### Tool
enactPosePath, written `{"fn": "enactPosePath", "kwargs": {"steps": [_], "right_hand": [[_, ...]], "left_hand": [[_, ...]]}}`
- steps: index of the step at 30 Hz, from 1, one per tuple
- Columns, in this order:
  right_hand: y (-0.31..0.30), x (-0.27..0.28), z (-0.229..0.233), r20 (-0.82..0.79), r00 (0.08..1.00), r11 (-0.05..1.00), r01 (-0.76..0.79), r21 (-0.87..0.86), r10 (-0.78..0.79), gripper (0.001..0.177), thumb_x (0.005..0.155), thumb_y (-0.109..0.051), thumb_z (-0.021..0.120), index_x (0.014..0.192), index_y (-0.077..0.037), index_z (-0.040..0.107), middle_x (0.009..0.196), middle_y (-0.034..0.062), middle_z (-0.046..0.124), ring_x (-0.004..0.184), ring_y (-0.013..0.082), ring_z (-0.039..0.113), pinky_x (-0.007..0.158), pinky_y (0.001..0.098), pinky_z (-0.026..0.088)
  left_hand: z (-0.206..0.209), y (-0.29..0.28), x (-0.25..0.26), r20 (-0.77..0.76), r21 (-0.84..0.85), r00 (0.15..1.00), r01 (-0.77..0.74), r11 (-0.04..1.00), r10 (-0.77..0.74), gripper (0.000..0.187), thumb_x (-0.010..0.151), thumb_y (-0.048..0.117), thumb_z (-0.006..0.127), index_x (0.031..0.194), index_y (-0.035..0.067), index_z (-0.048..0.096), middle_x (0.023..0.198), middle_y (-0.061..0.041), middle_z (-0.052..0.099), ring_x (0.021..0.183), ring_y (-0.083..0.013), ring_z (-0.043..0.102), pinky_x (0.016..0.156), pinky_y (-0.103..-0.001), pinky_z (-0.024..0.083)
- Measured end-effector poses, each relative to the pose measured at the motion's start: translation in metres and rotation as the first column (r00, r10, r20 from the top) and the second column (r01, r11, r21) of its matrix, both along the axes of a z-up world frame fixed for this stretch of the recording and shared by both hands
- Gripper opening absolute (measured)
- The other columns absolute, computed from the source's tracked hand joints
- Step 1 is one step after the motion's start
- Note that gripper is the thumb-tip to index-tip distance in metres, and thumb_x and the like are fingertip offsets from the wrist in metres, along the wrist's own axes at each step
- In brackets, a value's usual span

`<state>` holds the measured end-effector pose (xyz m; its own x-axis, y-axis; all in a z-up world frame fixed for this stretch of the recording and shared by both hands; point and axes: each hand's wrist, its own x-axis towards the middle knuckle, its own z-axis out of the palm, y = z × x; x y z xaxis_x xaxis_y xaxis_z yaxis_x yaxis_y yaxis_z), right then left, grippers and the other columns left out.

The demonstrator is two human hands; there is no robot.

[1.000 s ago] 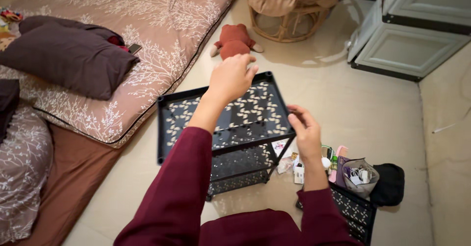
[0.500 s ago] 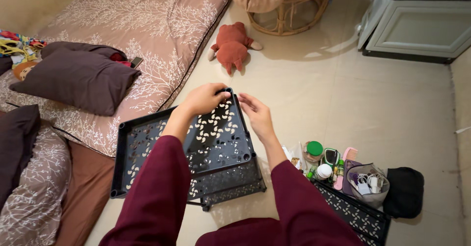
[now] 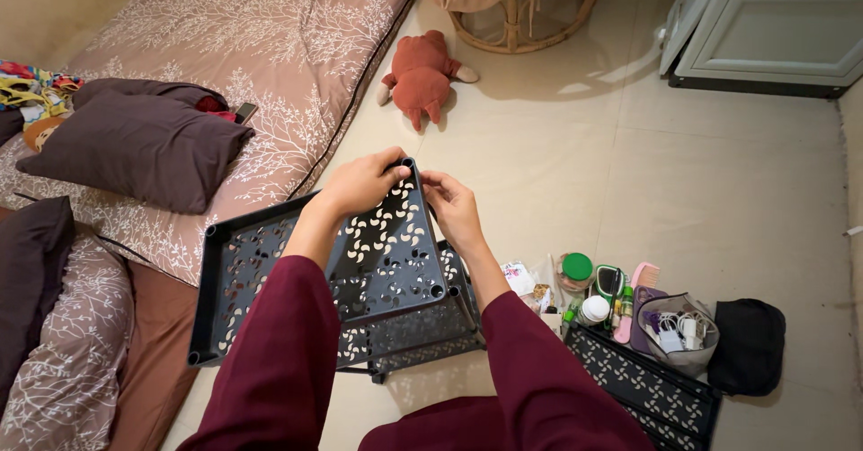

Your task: The person assembles a black three-tier plastic rack by inserting legs and trays, then organizes various personal items from the floor onto the shelves. Items include bottles, jars, a hairbrush, a comb, a phone, and small packets.

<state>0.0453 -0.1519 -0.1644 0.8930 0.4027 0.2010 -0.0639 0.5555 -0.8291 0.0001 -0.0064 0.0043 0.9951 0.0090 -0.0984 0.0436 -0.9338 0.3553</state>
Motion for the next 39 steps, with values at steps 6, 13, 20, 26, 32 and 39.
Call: {"fn": "enactPosePath", "kwargs": {"steps": [6,13,20,26,32,39], "right_hand": [[0.004,-0.002,0.002,0.003,1.000,0.999,0.025,-0.033,-0.025,0.024,0.103,-0.007,0.061,0.123,0.004,0.067,0.104,0.0068,0.072,0.091,0.0107,0.066,0.080,0.0240,0.054],[0.004,-0.002,0.001,0.078,0.993,0.992,0.090,-0.092,-0.083,0.020,0.103,-0.006,0.060,0.119,0.003,0.067,0.106,0.0068,0.073,0.094,0.0101,0.067,0.084,0.0238,0.055],[-0.003,-0.004,0.000,0.079,0.989,0.992,0.128,0.007,-0.128,0.020,0.102,-0.001,0.061,0.121,0.005,0.063,0.114,0.0092,0.072,0.105,0.0141,0.068,0.094,0.0267,0.054],[-0.083,-0.060,0.006,0.082,0.973,0.960,0.226,-0.167,-0.215,0.022,0.105,-0.009,0.057,0.120,0.004,0.067,0.115,0.0133,0.075,0.111,0.0212,0.070,0.102,0.0334,0.054],[-0.127,-0.133,0.001,0.078,0.989,0.990,0.130,-0.060,-0.125,0.023,0.102,-0.008,0.061,0.122,0.003,0.066,0.117,0.0123,0.073,0.112,0.0196,0.068,0.103,0.0349,0.052],[-0.116,-0.153,-0.010,0.075,0.985,0.986,0.159,-0.045,-0.155,0.022,0.099,0.002,0.067,0.121,0.003,0.066,0.111,0.0112,0.073,0.102,0.0201,0.070,0.094,0.0336,0.055]], "left_hand": [[0.005,-0.002,-0.003,-0.066,0.033,0.998,-0.012,0.999,0.014,0.038,0.099,0.045,0.051,0.127,0.021,0.060,0.117,-0.014,0.071,0.111,-0.0348,0.065,0.092,-0.046,0.049],[-0.004,-0.002,-0.001,-0.075,0.070,0.996,-0.046,0.996,0.051,0.040,0.099,0.049,0.049,0.130,0.027,0.061,0.120,-0.010,0.072,0.115,-0.0315,0.065,0.096,-0.045,0.049],[0.000,-0.011,-0.001,0.013,0.123,1.000,0.004,0.992,-0.006,0.043,0.100,0.048,0.051,0.133,0.022,0.059,0.121,-0.012,0.071,0.114,-0.0331,0.065,0.097,-0.050,0.045],[0.036,-0.037,-0.077,0.518,0.100,0.835,0.156,0.983,-0.185,0.044,0.097,0.038,0.067,0.133,0.012,0.062,0.118,-0.013,0.073,0.107,-0.0344,0.067,0.093,-0.049,0.049],[0.028,-0.098,-0.189,0.512,0.026,0.839,0.201,0.979,-0.186,0.048,0.081,0.036,0.077,0.121,0.011,0.067,0.093,-0.010,0.071,0.086,-0.0311,0.068,0.075,-0.044,0.052],[-0.013,-0.105,-0.193,0.607,0.026,0.786,0.132,0.991,-0.121,0.027,0.089,0.018,0.074,0.114,0.010,0.068,0.088,-0.006,0.070,0.085,-0.0265,0.068,0.070,-0.040,0.053]]}}
